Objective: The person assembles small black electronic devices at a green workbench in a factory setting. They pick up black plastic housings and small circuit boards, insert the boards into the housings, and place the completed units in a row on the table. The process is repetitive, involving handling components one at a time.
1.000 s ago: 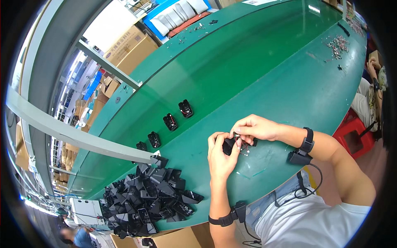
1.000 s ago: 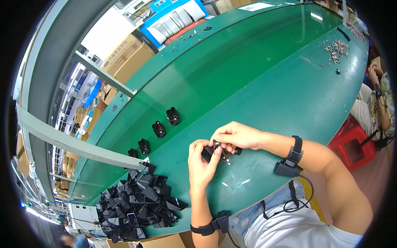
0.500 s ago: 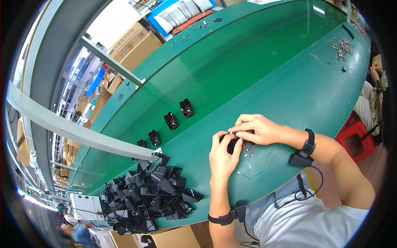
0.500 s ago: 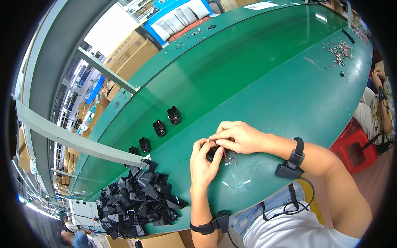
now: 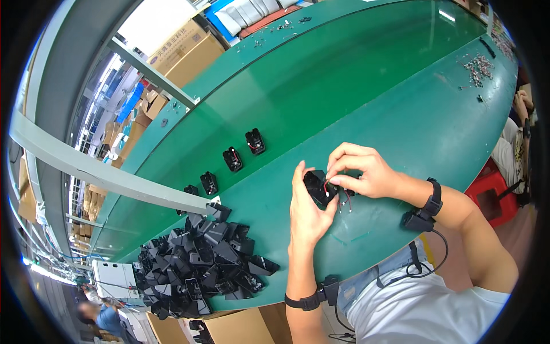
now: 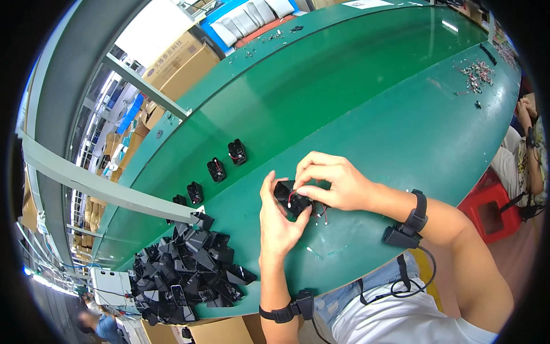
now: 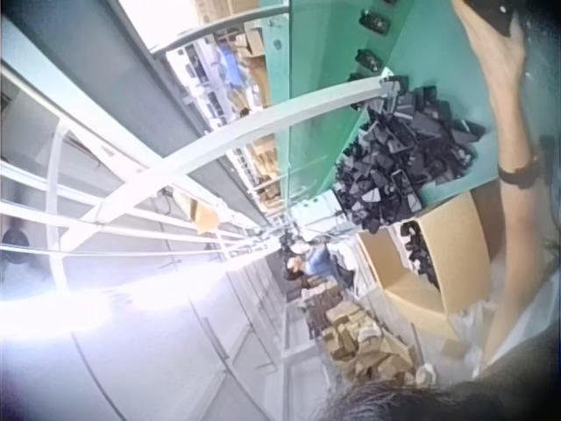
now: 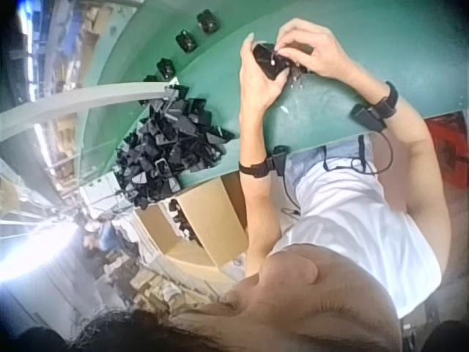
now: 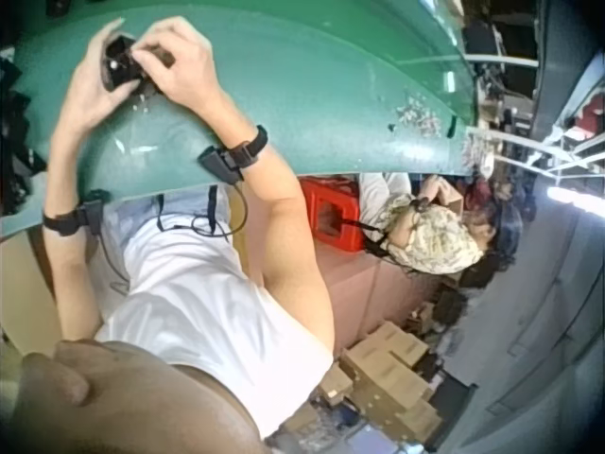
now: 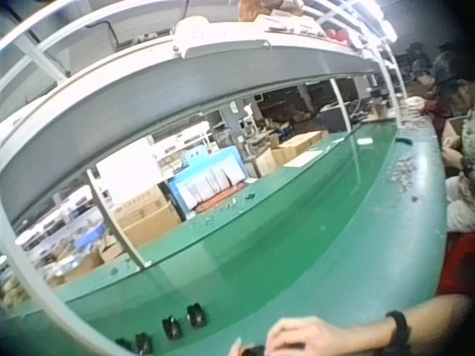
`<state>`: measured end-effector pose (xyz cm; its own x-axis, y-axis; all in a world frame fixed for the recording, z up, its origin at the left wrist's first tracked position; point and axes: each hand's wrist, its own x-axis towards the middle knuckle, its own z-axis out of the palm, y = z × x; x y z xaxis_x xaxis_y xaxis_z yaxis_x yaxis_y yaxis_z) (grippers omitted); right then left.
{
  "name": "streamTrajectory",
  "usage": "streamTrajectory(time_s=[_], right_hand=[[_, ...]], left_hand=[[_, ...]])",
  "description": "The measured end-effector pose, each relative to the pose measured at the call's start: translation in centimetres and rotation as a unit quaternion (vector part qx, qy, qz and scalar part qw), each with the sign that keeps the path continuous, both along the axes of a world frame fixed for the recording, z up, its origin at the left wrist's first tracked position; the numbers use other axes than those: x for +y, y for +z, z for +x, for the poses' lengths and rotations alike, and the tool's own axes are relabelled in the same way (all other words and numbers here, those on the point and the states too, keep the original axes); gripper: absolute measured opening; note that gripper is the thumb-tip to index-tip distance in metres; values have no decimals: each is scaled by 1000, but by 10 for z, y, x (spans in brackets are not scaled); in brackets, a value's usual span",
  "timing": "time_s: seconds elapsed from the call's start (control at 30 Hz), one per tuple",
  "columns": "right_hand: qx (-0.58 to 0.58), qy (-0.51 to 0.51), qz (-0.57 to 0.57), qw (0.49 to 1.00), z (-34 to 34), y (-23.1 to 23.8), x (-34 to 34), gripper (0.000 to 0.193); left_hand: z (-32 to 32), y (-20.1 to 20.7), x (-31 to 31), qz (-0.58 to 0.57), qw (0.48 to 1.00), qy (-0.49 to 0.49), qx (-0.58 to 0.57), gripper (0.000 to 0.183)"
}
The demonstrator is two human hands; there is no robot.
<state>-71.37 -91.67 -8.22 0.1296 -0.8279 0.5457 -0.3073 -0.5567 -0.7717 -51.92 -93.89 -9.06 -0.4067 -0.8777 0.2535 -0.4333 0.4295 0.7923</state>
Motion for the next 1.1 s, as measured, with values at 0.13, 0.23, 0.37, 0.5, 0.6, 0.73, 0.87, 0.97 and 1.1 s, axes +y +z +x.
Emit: streamTrajectory(time_s=[0.13,0.23,0.37,0.5,0.6,0.73,0.87,0.97,1.1], right_hand=[[67,6,-89,994,8,-5,4,13],[53,1,-62,997,13,-6,5,11],[57,-15,-63,996,12,-5,7,13],[42,-30,-59,997,18,-6,13,13],[53,-42,-69,995,22,-10,11,10],[78,-60,-63,993,18,-11,11,10],[58,-60,-20,996,17,-16,11,11],[68,-56,-6,996,19,-17,9,10],[71,-51,-4,996,18,-19,10,8]], left_hand=[[0,4,0,-107,994,-15,-34,78],[1,3,-2,-146,988,-26,-35,76],[-3,5,2,-77,997,3,25,77],[-3,3,3,36,993,32,108,80],[-1,2,1,2,999,40,31,88],[-6,4,4,-13,996,54,72,83],[-7,-2,0,-41,998,43,26,81],[-5,2,1,-80,996,33,5,84],[-3,-5,-2,-107,994,4,-12,90]])
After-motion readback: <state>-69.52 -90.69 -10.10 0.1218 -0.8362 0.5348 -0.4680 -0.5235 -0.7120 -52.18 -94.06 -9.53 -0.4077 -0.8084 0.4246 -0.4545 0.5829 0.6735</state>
